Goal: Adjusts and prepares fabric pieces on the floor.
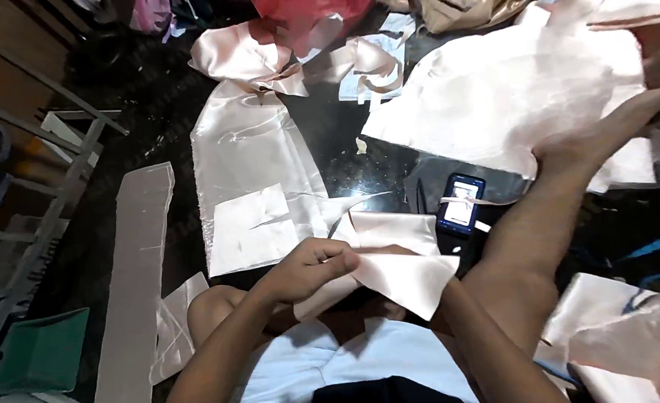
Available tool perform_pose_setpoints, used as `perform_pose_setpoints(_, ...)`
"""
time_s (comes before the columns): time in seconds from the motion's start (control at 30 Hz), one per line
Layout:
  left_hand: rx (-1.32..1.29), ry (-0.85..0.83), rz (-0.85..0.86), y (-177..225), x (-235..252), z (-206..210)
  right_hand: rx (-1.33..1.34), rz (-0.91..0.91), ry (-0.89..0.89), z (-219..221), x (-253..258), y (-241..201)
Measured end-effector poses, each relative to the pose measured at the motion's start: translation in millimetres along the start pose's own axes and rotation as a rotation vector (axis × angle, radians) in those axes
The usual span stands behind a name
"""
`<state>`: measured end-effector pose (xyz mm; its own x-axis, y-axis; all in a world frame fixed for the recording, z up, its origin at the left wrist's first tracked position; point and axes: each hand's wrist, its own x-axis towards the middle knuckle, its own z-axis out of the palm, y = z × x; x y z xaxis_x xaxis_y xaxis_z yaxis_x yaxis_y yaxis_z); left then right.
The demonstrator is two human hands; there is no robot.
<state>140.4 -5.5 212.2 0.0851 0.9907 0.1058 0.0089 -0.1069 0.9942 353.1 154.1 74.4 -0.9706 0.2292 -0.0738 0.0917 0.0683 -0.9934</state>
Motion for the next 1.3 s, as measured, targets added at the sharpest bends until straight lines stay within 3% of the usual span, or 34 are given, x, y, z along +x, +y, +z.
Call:
perform_pose_setpoints(0.03, -0.041, 0.043, 0.004, 8.3, -2.1, -8.9, 0.011, -0.312, -0.048, 1.8, 4.9, 31.9)
perform_pose_setpoints(0.07, -0.057, 0.103, 0.000, 16.0, -4.0, -19.9, 0.122, -0.490, -0.070, 8.7, 14.6, 42.6)
perform_pose_setpoints(0.1, -0.059, 0.176, -0.010, 22.8, -5.1, -32.6, 0.243, -0.230, -0.081, 13.0, 11.6, 6.3)
perform_pose_setpoints(0.13, -0.047, 0.249, -0.021, 28.3, -3.7, -46.8, 0.345, -0.093, -0.062, 16.0, 15.3, -16.7)
perform_pose_setpoints(0.27, 0.072, 0.475, -0.103, 26.3, 27.9, -117.2, 0.442, 0.071, 0.102, 19.5, 52.4, -39.5)
perform_pose_setpoints(0.4, 0.140, 0.580, -0.334, -18.5, 73.7, -203.7, 0.493, 0.300, 0.183, 21.9, 105.6, -31.2)
perform_pose_setpoints(0.57, 0.480, 0.597, -0.501, -95.8, 124.1, -309.7, 0.384, 0.473, 0.407, 11.8, 190.1, -0.5)
perform_pose_setpoints(0.73, 0.515, 0.664, -0.676, -171.3, 145.5, -358.1, 0.059, 0.615, 0.431, -6.6, 233.1, 36.6)
perform_pose_setpoints(0.87, 0.648, 0.615, -0.769, -206.6, 146.5, -359.8, -0.140, 0.607, 0.467, -8.7, 232.3, 45.6)
perform_pose_setpoints(1.0, 1.052, 0.826, -0.621, -219.4, 144.4, -312.0, -0.461, 0.585, 0.509, -7.5, 244.2, 39.7)
perform_pose_setpoints(1.13, 1.179, 0.564, -0.596, -260.3, 118.3, -243.5, -0.592, 0.503, 0.476, -4.5, 271.4, 44.3)
perform_pose_setpoints(1.3, 1.203, 0.478, -0.666, -292.2, 105.1, -231.1, -0.722, 0.431, 0.382, -18.2, 280.7, 66.9)
